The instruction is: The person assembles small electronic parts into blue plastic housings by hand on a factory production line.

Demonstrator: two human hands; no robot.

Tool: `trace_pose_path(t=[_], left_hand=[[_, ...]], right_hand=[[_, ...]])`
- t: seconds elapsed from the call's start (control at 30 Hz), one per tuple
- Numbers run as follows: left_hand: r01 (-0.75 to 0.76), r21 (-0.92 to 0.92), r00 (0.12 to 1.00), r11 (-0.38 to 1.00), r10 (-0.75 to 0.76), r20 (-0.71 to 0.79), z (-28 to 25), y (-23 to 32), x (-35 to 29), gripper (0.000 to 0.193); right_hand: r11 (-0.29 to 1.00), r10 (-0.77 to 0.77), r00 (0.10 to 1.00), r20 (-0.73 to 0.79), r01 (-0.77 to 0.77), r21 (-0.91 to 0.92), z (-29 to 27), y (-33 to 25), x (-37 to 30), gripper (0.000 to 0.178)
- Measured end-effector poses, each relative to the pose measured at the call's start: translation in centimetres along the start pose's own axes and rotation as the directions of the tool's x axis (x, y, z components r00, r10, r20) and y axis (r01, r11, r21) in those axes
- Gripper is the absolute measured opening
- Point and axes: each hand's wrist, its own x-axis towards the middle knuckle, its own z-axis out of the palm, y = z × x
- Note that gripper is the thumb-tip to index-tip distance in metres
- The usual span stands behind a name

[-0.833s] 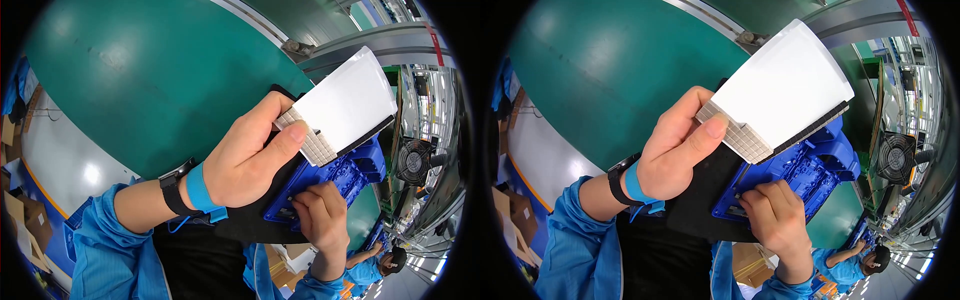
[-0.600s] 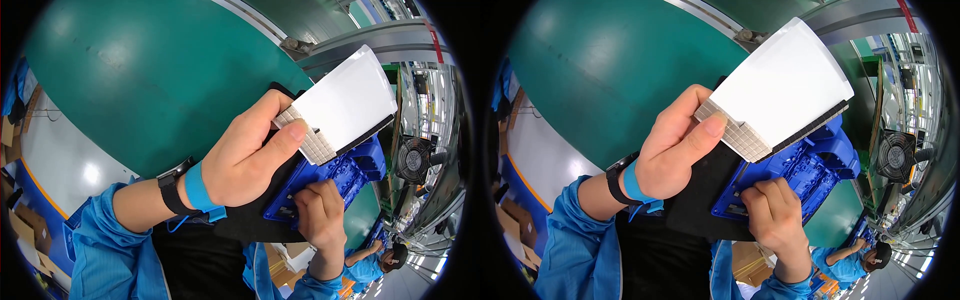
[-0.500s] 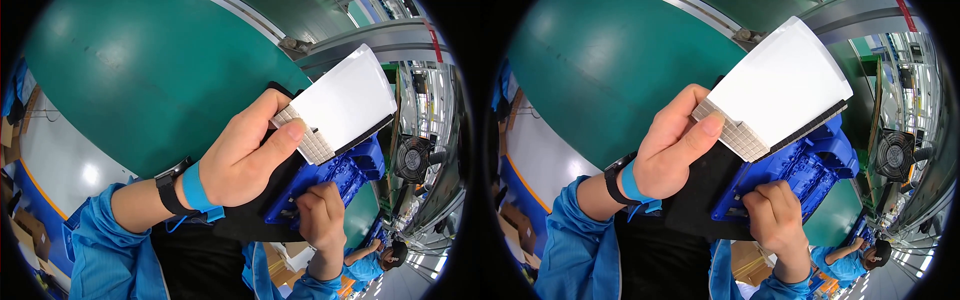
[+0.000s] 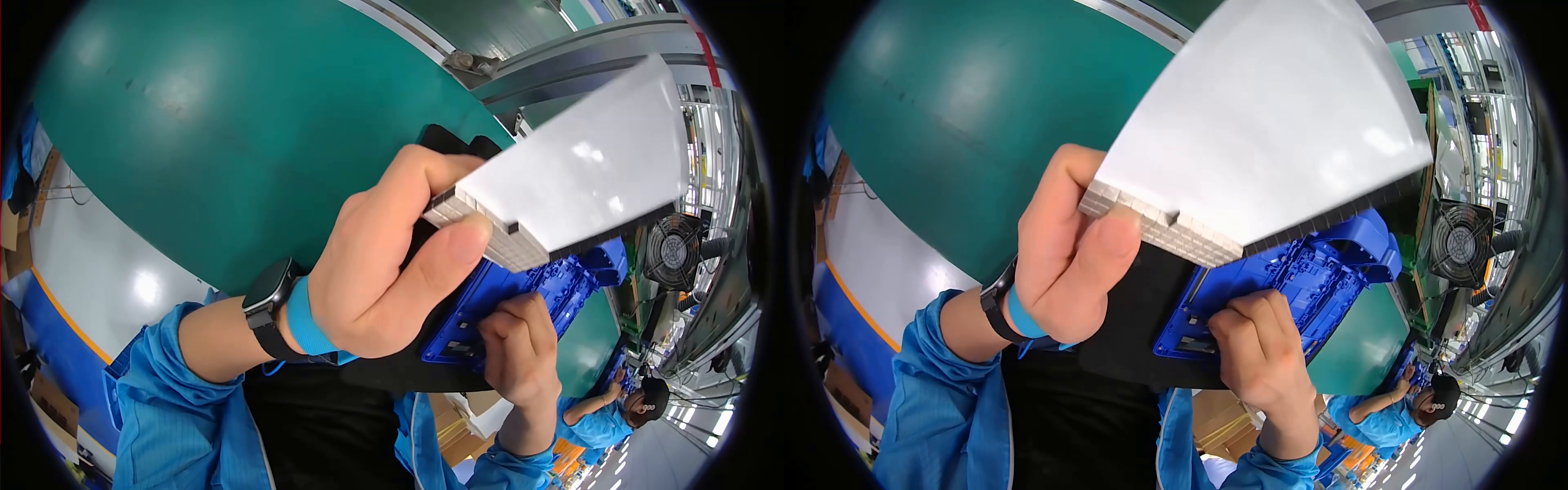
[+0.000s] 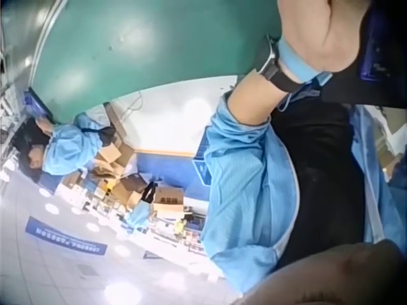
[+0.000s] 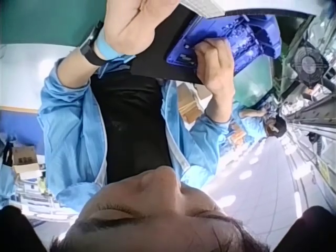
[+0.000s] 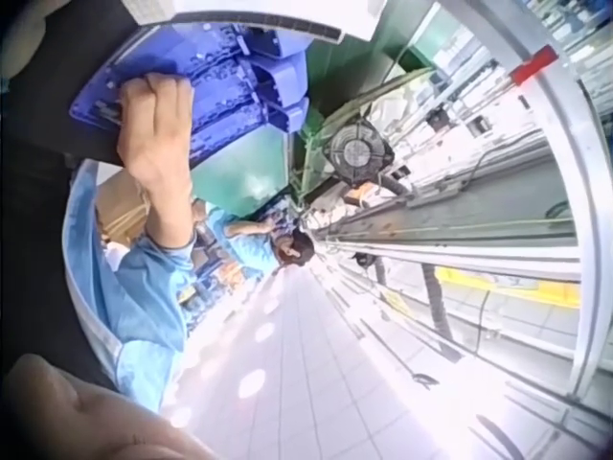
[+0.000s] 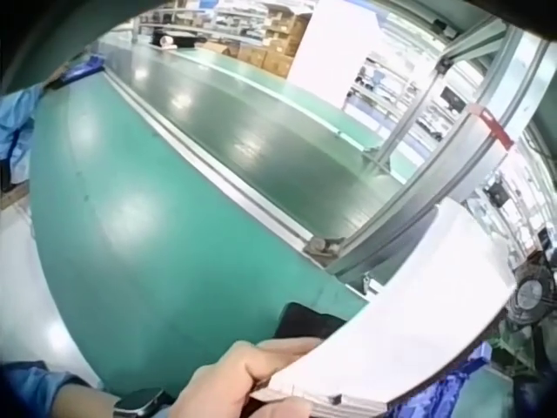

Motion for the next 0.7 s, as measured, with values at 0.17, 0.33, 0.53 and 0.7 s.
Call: trace_pose_path(t=[0.17,0.33,0.53,0.7], left_hand=[[0.14,0.002,0.979,0.99,-0.139,0.151,-0.6,0.3,-0.1,0.025],[0.162,0.001,0.976,0.987,-0.161,0.146,-0.7,0.5,0.2,0.026],[0.172,-0.038,0.978,0.984,-0.166,0.13,-0.5,0.3,0.2,0.027],[0.18,-0.026,0.976,0.983,-0.175,0.132,-0.5,0.2,0.1,0.027]], right_hand=[[0.995,0.01,0.996,0.091,-0.002,-0.097,-1.3,-0.7,-0.7,0.027],[0.992,0.009,0.988,0.153,0.01,-0.126,-1.0,-0.5,-1.4,0.023],[0.992,0.016,0.989,0.145,0.002,-0.126,-0.9,-0.7,-1.1,0.024],[0.993,0.022,0.99,0.138,-0.006,-0.114,-0.8,-0.9,-0.9,0.027]])
